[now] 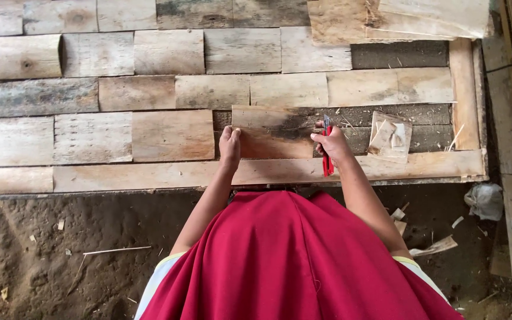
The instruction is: Cutting thin wood veneer sheets to size using a utility knife on a wooden work surface.
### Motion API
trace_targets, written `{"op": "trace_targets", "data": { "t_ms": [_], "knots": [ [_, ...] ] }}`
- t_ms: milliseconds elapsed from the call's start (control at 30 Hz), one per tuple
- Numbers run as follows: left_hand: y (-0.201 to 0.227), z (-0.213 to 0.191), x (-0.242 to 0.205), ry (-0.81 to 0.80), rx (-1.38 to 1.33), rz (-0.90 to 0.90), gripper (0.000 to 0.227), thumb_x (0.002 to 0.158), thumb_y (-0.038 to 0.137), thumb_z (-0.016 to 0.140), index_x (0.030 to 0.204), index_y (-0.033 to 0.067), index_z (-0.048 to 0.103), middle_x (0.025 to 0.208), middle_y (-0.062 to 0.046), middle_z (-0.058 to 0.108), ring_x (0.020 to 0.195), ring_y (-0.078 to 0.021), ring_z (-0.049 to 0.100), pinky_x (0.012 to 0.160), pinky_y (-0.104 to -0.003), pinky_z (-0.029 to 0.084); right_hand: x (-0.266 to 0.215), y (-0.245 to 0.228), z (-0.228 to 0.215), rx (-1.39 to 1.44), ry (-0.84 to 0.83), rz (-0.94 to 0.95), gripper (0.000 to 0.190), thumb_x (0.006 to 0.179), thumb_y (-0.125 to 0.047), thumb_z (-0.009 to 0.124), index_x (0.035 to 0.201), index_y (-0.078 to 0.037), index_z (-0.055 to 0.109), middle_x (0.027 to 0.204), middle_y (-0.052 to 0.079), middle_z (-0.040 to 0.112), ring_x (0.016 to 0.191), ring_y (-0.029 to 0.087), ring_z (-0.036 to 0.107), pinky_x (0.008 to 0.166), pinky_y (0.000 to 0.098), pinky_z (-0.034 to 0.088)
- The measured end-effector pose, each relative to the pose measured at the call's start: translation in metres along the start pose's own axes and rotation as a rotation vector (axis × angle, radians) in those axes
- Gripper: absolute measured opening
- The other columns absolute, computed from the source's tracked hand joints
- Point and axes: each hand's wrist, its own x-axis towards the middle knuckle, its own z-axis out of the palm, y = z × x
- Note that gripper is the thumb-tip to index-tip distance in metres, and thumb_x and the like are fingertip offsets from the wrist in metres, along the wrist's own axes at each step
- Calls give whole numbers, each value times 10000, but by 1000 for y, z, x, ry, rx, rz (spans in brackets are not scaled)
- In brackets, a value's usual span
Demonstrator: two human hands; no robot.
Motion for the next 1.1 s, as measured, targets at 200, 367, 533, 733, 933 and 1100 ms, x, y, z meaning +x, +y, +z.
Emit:
{"op": "trace_targets", "data": {
  "t_ms": [200, 367, 533, 733, 933, 1100],
  "knots": [
    [4, -25, -30, 221, 549, 306, 520, 892, 248, 629, 1407, 213, 561, 1273, -131, 594, 1143, -408, 578, 912, -600, 522, 11, 19, 29, 98, 31, 31, 221, 844, -69, 734, 1053, -71, 662, 593, 43, 586, 449, 132, 614, 384, 222, 487],
    [-11, -23, -51, 100, 892, 819, 662, 825, 201, 661, 1471, 227, 517, 1556, -101, 396, 1425, -423, 325, 1075, -538, 354, 8, 14, 43, 63, 25, 7, 201, 856, -54, 733, 1045, -71, 666, 652, 43, 612, 470, 122, 619, 393, 221, 497],
    [5, -21, -77, -389, 1168, 508, 707, 1039, 520, 390, 1663, 254, 192, 1740, -85, -72, 1549, -429, -174, 1222, -613, -52, 25, 24, 57, 87, -17, 21, 206, 849, -52, 724, 1043, -86, 662, 659, 36, 602, 457, 122, 615, 395, 221, 493],
    [-5, -26, -76, -417, 1181, 578, 753, 1034, 623, 383, 1663, 261, 183, 1743, -86, -47, 1566, -435, -131, 1230, -653, 13, 34, 27, 64, 89, -47, 33, 211, 855, -51, 717, 1051, -92, 654, 678, 21, 590, 455, 115, 613, 392, 216, 495],
    [-18, -30, -69, -424, 1222, 572, 759, 1023, 642, 378, 1665, 312, 142, 1742, -86, -31, 1569, -434, -111, 1231, -660, 42, 43, 35, 69, 75, -34, 55, 214, 857, -57, 724, 1055, -88, 650, 682, 22, 596, 457, 118, 617, 397, 221, 497],
    [-17, -31, -70, -424, 1229, 569, 743, 1023, 642, 380, 1660, 331, 158, 1743, -79, -15, 1573, -430, -88, 1229, -669, 45, 48, 41, 72, 47, -28, 62, 218, 849, -55, 731, 1050, -74, 651, 672, 31, 607, 451, 120, 623, 395, 230, 506]
  ]
}}
